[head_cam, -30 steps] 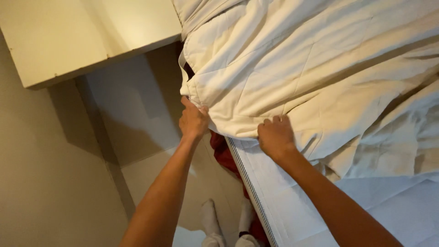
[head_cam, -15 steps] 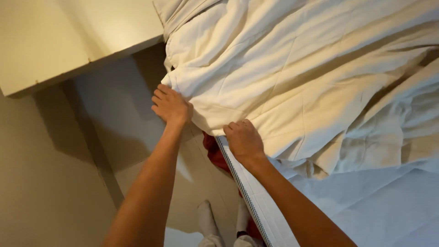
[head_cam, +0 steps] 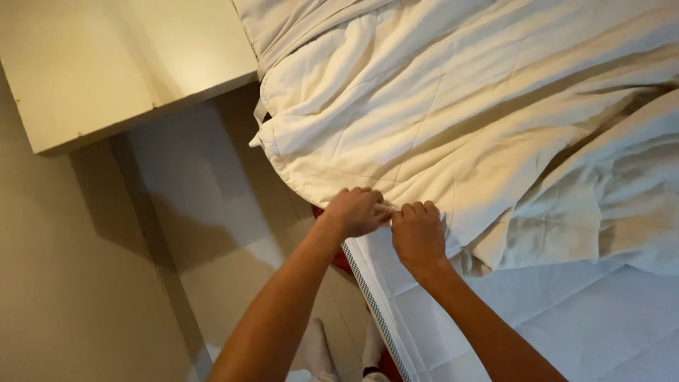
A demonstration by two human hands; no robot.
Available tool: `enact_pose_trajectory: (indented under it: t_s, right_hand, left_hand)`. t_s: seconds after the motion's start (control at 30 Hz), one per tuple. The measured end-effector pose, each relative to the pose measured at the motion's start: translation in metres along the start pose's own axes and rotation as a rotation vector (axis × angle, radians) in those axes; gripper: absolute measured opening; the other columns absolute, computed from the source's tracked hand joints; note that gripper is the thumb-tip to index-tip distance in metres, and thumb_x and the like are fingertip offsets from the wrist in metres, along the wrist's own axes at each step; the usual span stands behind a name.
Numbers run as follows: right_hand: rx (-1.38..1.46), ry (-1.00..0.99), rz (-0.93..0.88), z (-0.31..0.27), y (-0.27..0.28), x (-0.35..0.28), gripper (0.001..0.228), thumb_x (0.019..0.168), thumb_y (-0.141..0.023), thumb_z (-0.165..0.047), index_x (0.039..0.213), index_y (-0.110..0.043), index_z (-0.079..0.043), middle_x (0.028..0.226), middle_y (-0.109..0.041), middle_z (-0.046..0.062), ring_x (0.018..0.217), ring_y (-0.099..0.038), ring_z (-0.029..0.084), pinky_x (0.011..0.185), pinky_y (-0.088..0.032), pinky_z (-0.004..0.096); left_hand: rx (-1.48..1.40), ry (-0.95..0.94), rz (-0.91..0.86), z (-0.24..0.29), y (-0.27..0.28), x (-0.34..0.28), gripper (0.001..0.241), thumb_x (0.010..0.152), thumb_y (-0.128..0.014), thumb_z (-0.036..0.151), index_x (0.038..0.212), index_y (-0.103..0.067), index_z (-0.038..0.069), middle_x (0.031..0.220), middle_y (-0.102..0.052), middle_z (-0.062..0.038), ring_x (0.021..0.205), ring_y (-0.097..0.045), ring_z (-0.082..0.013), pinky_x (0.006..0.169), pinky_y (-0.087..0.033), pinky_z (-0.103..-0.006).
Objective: The person spreads a white duvet over a mattress, smoothing out the fabric and tucking the edges under the mattress. They adjust the bedding by hand, pulling and folding the duvet to cover the mattress surface.
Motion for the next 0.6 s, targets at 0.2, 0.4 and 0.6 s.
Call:
enact_pose_trajectory:
  t_s: [0.2, 0.4, 0.6]
  right_hand:
    - [0.145, -0.118, -0.148, 0.01, -0.026, -0.024, 0.015, 0.083, -0.063, -0.018, 0.078, -0.075, -0.01, 0.084, -0.07, 0.011, 0.089, -0.067, 0.029, 0.09, -0.049, 0.044]
    - [0.119, -0.057, -0.095, -0.011, -0.037, -0.052, 0.011, 0.078, -0.066, -0.015, 0.075, -0.073, -0.008, 0.081, -0.069, 0.01, 0.086, -0.067, 0.03, 0.083, -0.05, 0.044]
    - [0.16, -0.052, -0.132, -0.02, -0.03, -0.047, 0.007, 0.078, -0.069, -0.016, 0.079, -0.075, -0.013, 0.085, -0.07, 0.009, 0.088, -0.065, 0.029, 0.085, -0.049, 0.044]
  left_hand:
    - [0.015, -0.091, 0.038, 0.022, -0.02, -0.021, 0.028, 0.089, -0.062, 0.035, 0.104, -0.076, 0.016, 0.116, -0.07, -0.01, 0.117, -0.06, -0.0315, 0.098, -0.045, -0.0485]
    - [0.229, -0.258, -0.064, 0.034, -0.058, -0.037, 0.02, 0.077, -0.07, 0.021, 0.096, -0.076, 0.017, 0.108, -0.07, -0.003, 0.114, -0.061, -0.0235, 0.099, -0.045, -0.0402]
    - [0.207, -0.339, 0.116, 0.043, -0.043, -0.063, 0.036, 0.069, -0.078, 0.028, 0.097, -0.072, 0.006, 0.104, -0.068, -0.009, 0.107, -0.059, -0.0272, 0.092, -0.042, -0.0409]
Point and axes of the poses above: each hand's wrist, its own x-axis towards the middle knuckle, its own y-axis out of the back of the hand, z = x × y, the point moved 9 cm from there along x, towards the middle knuckle
